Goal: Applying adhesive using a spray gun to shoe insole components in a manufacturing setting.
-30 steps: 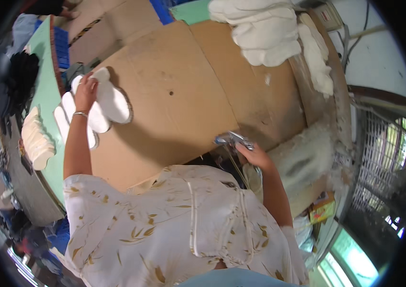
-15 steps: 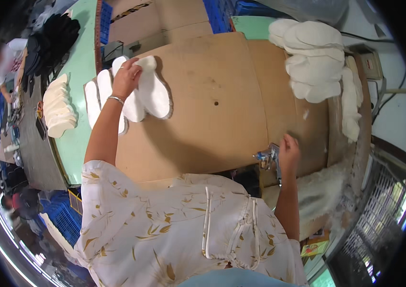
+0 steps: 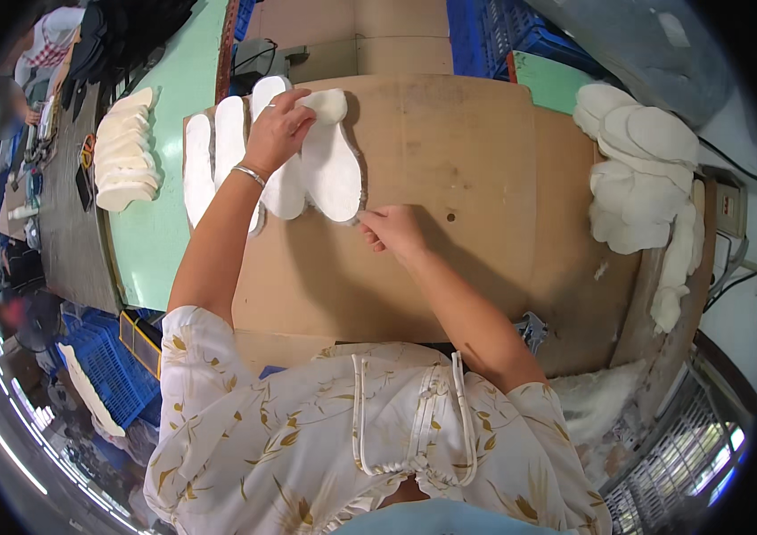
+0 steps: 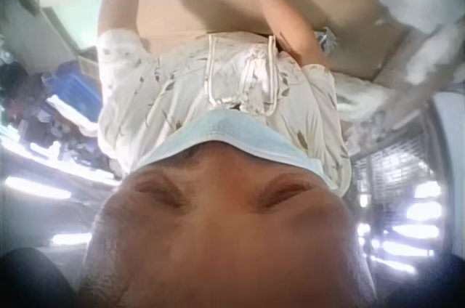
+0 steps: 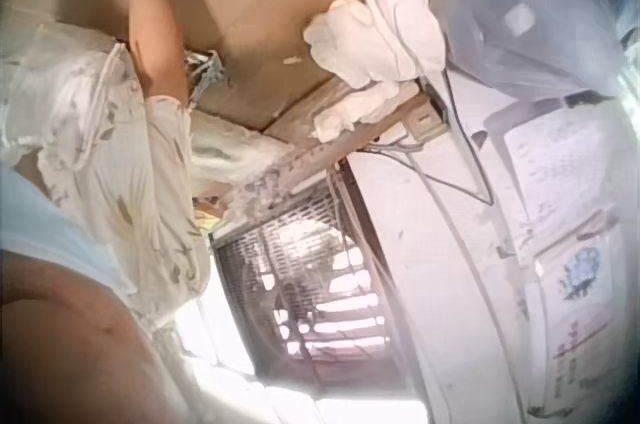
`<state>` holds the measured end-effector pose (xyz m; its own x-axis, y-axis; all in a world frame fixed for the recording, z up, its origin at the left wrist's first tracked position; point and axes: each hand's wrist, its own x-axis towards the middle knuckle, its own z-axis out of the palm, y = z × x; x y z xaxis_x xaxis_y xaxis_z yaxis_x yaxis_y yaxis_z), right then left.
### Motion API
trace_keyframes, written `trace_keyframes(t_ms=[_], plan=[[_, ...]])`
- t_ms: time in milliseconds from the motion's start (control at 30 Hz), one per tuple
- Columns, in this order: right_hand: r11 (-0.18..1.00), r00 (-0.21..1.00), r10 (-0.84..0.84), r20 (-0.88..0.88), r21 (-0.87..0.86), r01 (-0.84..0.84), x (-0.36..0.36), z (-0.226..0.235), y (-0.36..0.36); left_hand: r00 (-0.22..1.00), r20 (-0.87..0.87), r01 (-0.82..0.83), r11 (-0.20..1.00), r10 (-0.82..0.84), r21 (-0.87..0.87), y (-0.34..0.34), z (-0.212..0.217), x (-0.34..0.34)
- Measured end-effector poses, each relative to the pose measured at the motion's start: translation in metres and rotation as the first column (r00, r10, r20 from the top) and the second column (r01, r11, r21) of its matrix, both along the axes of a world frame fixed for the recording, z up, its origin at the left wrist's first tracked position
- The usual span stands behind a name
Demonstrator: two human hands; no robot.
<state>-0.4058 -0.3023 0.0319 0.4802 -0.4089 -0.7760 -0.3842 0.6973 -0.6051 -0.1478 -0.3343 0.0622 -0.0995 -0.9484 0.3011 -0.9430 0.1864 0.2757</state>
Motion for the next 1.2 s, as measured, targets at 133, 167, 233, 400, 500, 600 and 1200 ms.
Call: trace_keyframes(t_ms=[133,167,233,400,500,600,1200], plan=[[0.997,0.996,-0.076,0.037,-0.008,0.076,0.008,-0.007,0.001,0.999,-0.021,-0.04,0.998,0.041,0.046,0.001,-0.004,0.002],[0.997,0.996,-0.078,0.039,-0.01,0.079,0.009,-0.01,0.0,0.999,-0.021,-0.041,0.998,0.042,0.047,0.0,-0.004,0.001],[0.996,0.996,-0.083,0.041,-0.01,0.083,0.009,-0.012,-0.001,0.999,-0.034,-0.024,0.998,0.026,0.058,-0.002,-0.005,0.002],[0.994,0.999,0.011,-0.042,-0.105,-0.015,0.009,-0.018,-0.001,0.978,-0.163,-0.121,0.991,0.127,0.048,-0.02,-0.012,0.011],[0.981,0.997,0.036,-0.07,-0.188,-0.049,0.009,-0.015,0.005,0.938,-0.188,-0.291,0.956,0.29,0.02,-0.04,-0.026,0.031],[0.962,0.999,0.044,-0.03,-0.267,-0.051,0.009,-0.015,0.008,0.884,-0.209,-0.409,0.908,0.418,0.085,-0.056,-0.037,0.047],[0.895,0.993,0.072,-0.092,-0.435,-0.105,-0.016,-0.007,0.024,0.812,-0.338,-0.483,0.873,0.477,0.071,0.121,0.002,-0.058]])
